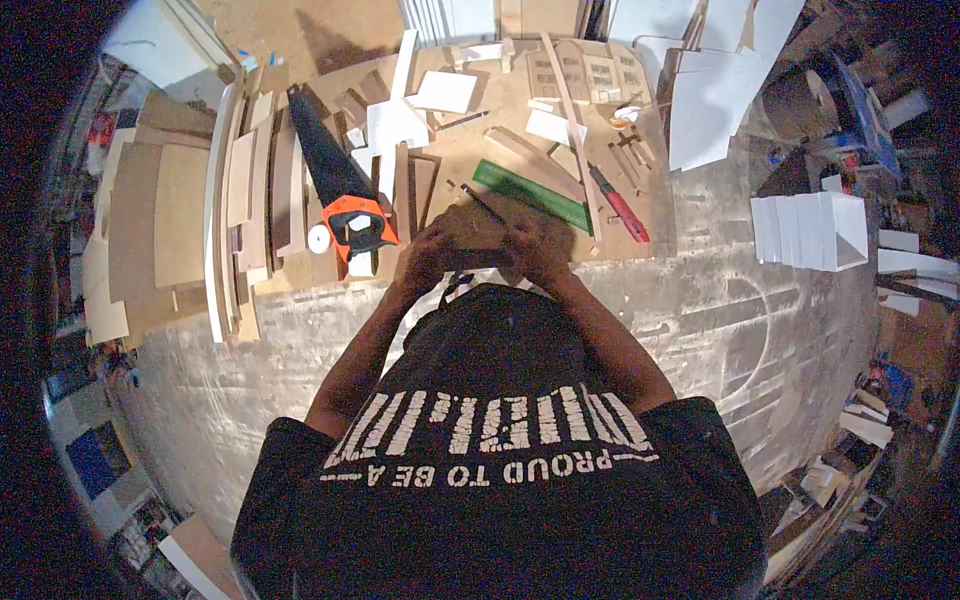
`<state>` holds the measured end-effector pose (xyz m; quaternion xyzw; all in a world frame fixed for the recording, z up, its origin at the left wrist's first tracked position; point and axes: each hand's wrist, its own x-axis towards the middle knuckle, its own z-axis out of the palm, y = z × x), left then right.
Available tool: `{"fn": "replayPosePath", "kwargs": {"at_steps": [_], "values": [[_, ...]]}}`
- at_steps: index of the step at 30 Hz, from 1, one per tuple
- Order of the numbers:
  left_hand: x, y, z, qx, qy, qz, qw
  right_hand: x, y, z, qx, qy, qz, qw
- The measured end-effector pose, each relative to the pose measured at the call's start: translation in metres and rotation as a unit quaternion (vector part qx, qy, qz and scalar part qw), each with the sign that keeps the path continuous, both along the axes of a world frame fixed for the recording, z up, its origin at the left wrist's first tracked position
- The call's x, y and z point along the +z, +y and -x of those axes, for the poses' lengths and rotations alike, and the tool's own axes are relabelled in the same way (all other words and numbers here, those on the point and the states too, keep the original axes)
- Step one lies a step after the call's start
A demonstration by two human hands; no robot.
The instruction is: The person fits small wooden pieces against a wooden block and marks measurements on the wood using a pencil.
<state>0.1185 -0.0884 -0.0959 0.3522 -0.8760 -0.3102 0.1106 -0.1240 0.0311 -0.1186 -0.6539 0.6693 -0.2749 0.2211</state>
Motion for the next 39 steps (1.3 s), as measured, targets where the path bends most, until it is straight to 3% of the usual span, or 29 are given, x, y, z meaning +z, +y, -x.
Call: {"fn": "replayPosePath", "kwargs": {"at_steps": [6,9,12,15,21,23,27,30,33,39], "values": [[0.002,0.000,-0.009,0.022,0.145,0.002,0.989,0.002,0.000,0.001,-0.002,0.008,-0.024,1.000],[0.007,0.003,-0.007,0.099,0.206,-0.063,0.972,0.002,0.000,0.001,0.000,0.004,-0.033,0.999],[0.015,0.014,-0.011,0.186,0.136,-0.144,0.962,0.000,0.000,0.000,0.003,-0.010,-0.013,1.000],[0.031,0.028,-0.007,0.229,0.151,-0.170,0.946,-0.002,0.002,0.001,0.014,-0.013,0.010,1.000],[0.011,0.042,-0.007,0.269,0.137,-0.140,0.943,-0.005,0.000,0.004,0.055,0.035,0.001,0.998],[-0.020,0.046,-0.013,0.276,0.145,-0.109,0.944,0.004,-0.003,0.002,0.063,-0.016,0.019,0.998],[-0.005,0.055,-0.011,0.321,0.075,-0.149,0.932,0.022,-0.009,0.001,0.070,-0.028,-0.007,0.997],[0.009,0.066,-0.005,0.402,0.103,-0.273,0.868,0.006,-0.015,0.007,0.105,0.012,-0.013,0.994],[0.017,0.076,-0.003,0.415,0.168,-0.420,0.789,-0.006,-0.016,0.012,0.108,-0.031,0.008,0.994],[0.016,0.084,0.029,0.400,0.355,-0.574,0.620,0.056,-0.016,0.025,0.097,-0.060,-0.024,0.993]]}}
